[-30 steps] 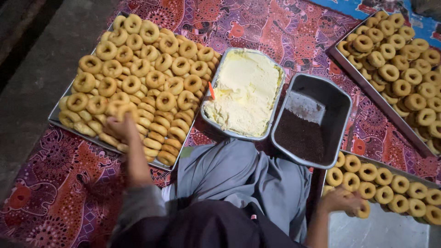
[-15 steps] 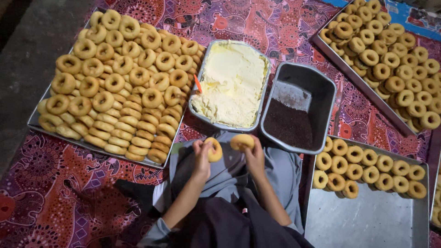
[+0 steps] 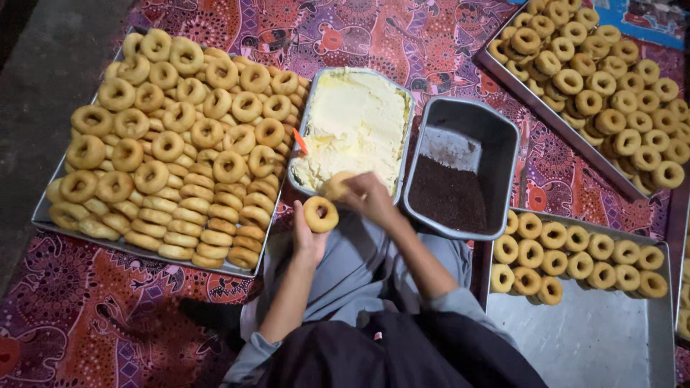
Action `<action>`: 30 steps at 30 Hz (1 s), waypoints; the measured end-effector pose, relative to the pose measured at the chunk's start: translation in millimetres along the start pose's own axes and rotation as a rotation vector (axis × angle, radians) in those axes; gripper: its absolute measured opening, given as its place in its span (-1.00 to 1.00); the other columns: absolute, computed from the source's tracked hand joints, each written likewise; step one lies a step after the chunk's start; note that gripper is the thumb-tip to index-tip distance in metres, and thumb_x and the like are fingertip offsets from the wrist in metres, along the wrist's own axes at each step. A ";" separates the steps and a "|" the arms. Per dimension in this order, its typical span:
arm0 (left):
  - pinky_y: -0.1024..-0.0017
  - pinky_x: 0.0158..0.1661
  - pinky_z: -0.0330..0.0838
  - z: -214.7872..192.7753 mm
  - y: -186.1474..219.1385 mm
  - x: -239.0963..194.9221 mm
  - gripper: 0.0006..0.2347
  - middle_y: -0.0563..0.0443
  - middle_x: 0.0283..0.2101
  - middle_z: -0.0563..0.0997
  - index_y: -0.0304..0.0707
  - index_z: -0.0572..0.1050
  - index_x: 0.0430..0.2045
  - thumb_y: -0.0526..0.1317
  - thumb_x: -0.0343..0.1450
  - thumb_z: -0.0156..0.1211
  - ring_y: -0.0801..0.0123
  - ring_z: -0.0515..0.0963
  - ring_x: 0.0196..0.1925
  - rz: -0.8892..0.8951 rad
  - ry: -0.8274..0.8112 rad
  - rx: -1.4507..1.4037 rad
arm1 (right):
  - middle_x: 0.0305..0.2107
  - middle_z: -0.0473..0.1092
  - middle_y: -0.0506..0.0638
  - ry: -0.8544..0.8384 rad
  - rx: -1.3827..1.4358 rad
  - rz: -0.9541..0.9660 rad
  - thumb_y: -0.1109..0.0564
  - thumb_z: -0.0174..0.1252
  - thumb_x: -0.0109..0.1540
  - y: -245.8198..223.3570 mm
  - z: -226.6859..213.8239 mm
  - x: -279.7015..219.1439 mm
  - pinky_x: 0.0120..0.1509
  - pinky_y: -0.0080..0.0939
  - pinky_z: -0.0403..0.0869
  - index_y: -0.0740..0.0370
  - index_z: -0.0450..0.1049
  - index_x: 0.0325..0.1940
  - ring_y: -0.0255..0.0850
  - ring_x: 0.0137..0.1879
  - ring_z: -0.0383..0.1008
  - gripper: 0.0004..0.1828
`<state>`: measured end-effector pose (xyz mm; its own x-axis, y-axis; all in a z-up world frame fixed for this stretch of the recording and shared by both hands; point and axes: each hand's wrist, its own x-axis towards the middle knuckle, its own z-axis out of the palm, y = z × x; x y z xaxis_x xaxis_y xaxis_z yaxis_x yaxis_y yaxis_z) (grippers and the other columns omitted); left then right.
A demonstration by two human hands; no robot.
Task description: The person fills ring-shaped pastries with a white cream and then rolls them in a dark crumb topping. The person picks each pastry from a tray, fills it by hand, coats it in crumbs, and places it on a separate tray.
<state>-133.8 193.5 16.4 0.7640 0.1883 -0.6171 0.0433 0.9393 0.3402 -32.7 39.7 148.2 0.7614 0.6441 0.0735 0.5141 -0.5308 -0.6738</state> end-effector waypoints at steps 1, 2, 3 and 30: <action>0.29 -0.03 0.47 0.3 -0.3 -0.6 -0.44 -0.02 -0.09 0.60 -0.26 0.49 0.00 0.27 0.47 -0.11 0.30 0.59 -0.04 0.001 -0.052 0.010 | -0.22 0.54 0.10 0.039 0.110 -0.155 0.12 0.35 0.16 -4.2 7.2 -8.5 0.04 -0.11 0.49 0.23 0.59 -0.13 -0.03 -0.08 0.53 -0.76; 0.31 -0.10 0.42 0.6 -1.0 -0.5 -0.45 -0.02 -0.09 0.60 -0.25 0.50 0.01 0.27 0.49 -0.11 0.29 0.57 -0.06 0.003 -0.103 0.020 | -0.18 0.54 0.09 0.077 0.220 -0.310 0.15 0.35 0.11 -4.9 10.3 -11.8 0.07 -0.11 0.49 0.26 0.58 -0.10 -0.03 -0.04 0.52 -0.71; 0.32 -0.17 0.36 0.5 -1.9 -0.7 -0.45 -0.03 -0.08 0.60 -0.24 0.50 0.03 0.27 0.50 -0.11 0.28 0.55 -0.08 0.005 -0.157 0.030 | -0.17 0.55 0.08 0.113 0.213 -0.264 0.14 0.36 0.12 -4.2 12.1 -15.2 0.07 -0.12 0.50 0.25 0.57 -0.14 -0.03 -0.04 0.51 -0.74; 0.14 0.33 0.27 23.9 -33.5 -11.4 -0.55 -0.16 0.27 0.45 -0.39 0.33 0.23 -0.04 0.55 -0.24 0.15 0.43 0.33 0.157 -0.348 0.080 | -0.21 0.55 0.05 0.419 0.153 -0.069 0.18 0.39 0.14 -21.8 -23.3 -66.9 0.07 -0.13 0.52 0.21 0.61 -0.06 -0.07 -0.08 0.54 -0.72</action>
